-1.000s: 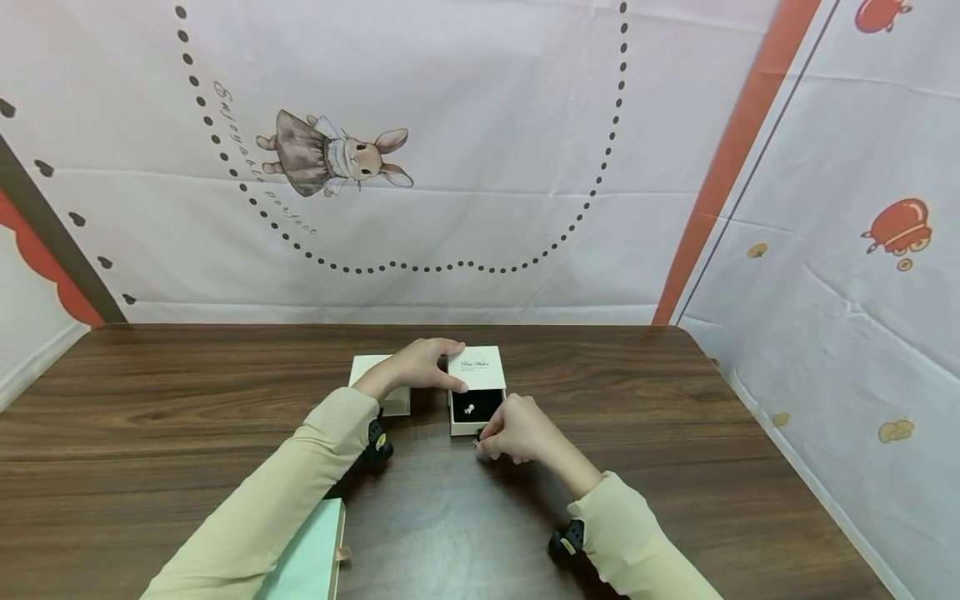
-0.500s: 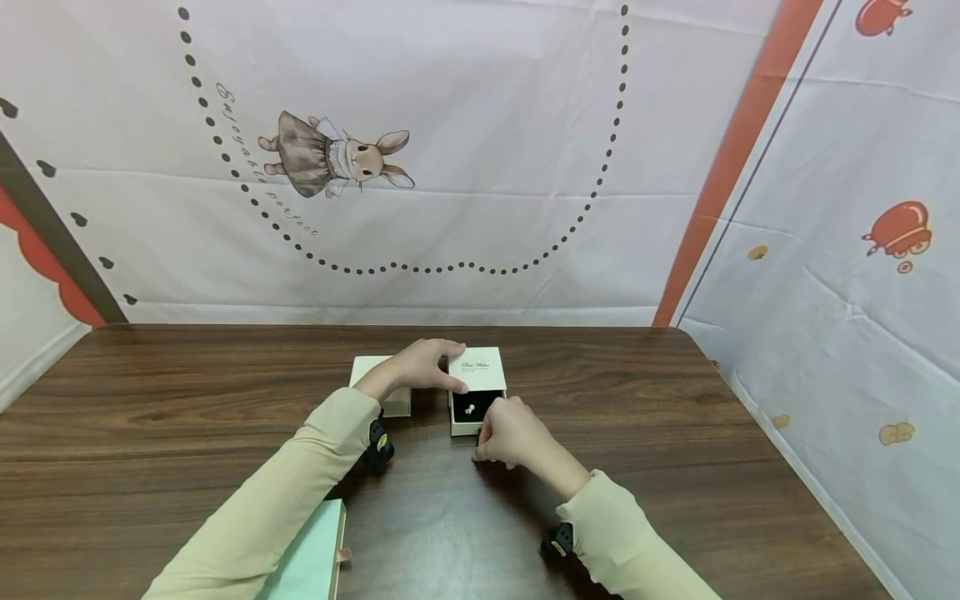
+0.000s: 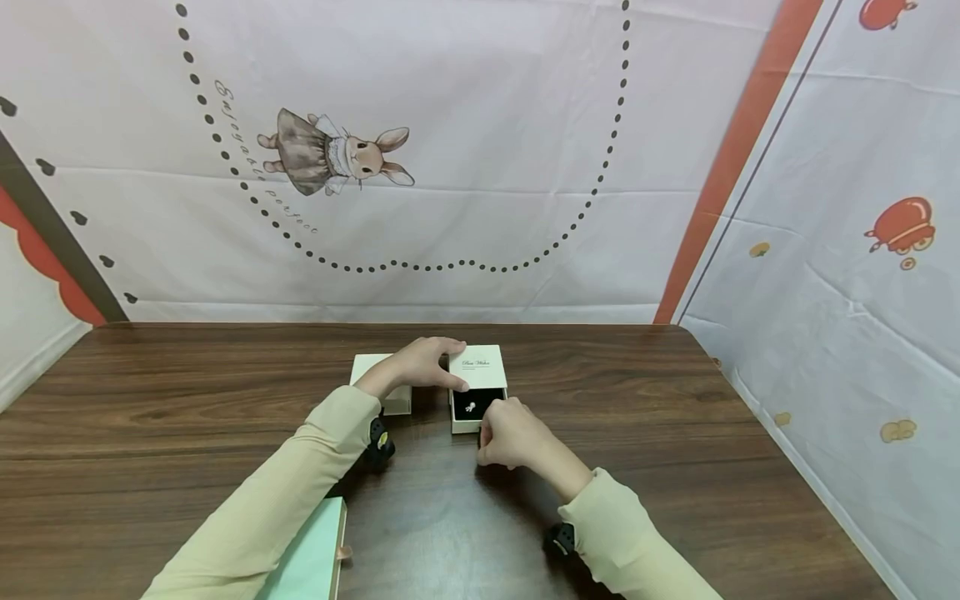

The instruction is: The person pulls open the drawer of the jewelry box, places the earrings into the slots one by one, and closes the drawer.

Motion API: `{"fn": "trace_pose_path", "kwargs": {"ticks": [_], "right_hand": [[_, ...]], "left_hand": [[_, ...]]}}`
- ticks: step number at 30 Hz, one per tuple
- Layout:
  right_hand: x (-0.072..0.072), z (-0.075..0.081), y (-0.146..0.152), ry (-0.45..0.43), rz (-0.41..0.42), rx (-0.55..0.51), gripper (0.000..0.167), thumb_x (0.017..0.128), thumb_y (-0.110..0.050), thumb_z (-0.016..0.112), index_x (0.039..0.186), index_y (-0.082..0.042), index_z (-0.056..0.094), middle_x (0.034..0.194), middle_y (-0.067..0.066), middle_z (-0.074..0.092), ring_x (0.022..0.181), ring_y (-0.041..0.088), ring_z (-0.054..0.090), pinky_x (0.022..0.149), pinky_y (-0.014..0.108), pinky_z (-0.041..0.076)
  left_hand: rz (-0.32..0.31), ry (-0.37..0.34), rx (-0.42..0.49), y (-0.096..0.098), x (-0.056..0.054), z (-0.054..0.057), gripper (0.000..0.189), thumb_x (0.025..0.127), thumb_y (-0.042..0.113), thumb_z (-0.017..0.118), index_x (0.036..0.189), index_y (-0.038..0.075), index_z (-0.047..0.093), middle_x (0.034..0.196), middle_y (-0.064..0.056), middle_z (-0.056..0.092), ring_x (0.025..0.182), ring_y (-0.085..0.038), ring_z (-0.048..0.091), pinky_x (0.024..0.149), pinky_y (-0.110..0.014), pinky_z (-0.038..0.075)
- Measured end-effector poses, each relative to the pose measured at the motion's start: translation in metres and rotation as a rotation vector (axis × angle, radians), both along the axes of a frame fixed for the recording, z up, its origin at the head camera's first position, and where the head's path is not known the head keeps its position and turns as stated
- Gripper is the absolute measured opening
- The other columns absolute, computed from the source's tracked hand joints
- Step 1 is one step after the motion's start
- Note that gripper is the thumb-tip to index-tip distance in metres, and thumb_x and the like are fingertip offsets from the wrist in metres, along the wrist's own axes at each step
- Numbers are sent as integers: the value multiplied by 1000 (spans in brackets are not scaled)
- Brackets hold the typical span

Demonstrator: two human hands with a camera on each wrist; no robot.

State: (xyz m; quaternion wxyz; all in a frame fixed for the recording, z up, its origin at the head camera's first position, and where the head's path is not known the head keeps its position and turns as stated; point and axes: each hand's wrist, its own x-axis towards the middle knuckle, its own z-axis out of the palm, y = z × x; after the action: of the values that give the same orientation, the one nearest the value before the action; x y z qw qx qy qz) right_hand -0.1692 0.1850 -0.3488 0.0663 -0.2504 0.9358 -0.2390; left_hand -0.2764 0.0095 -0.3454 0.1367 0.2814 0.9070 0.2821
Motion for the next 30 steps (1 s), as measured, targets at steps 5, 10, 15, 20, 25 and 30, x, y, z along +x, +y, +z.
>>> {"fn": "trace_pose_path", "kwargs": {"ticks": [5, 10, 15, 20, 25, 30], "right_hand": [[-2, 2, 4, -29, 4, -40, 14, 65, 0, 65, 58, -11, 59, 45, -9, 51, 30, 1, 41, 34, 21, 40], [-5, 1, 11, -79, 27, -98, 8, 71, 1, 64, 71, -7, 65, 56, -5, 60, 33, 2, 42, 34, 22, 41], [-5, 2, 16, -158, 37, -133, 11, 77, 0, 62, 77, -7, 70, 61, -1, 64, 33, 1, 39, 35, 20, 38], [-6, 4, 20, -248, 19, -179, 14, 80, 0, 59, 84, -5, 71, 68, 3, 66, 34, 2, 35, 35, 18, 32], [-7, 6, 22, -291, -23, -207, 11, 82, -4, 62, 88, -3, 71, 62, 6, 63, 33, 2, 32, 36, 18, 30], [-7, 7, 24, -291, -44, -201, 11, 78, -7, 68, 88, -3, 71, 66, 0, 63, 35, 3, 35, 37, 18, 33]], "left_hand": [[2, 10, -3, 1, -1, 1, 79, 76, 33, 73, 139, 4, 36, 142, -7, 37, 131, -22, 32, 104, -36, 31], [6, 14, -3, 1, -2, 0, 78, 76, 33, 73, 139, 4, 37, 142, -6, 38, 130, -23, 33, 104, -37, 32], [9, 1, -1, 1, -1, -1, 78, 76, 32, 74, 139, 4, 37, 142, -5, 37, 131, -22, 32, 104, -37, 30], [13, -5, -7, 1, -1, -1, 78, 76, 33, 74, 139, 4, 37, 143, -5, 37, 131, -22, 32, 105, -37, 30], [8, 15, -15, 1, -2, 0, 79, 75, 34, 74, 139, 4, 37, 143, -5, 37, 131, -22, 32, 105, -36, 30], [11, 26, -21, 2, -2, 0, 79, 74, 34, 75, 138, 5, 38, 142, -4, 38, 131, -22, 33, 105, -35, 30]]}}
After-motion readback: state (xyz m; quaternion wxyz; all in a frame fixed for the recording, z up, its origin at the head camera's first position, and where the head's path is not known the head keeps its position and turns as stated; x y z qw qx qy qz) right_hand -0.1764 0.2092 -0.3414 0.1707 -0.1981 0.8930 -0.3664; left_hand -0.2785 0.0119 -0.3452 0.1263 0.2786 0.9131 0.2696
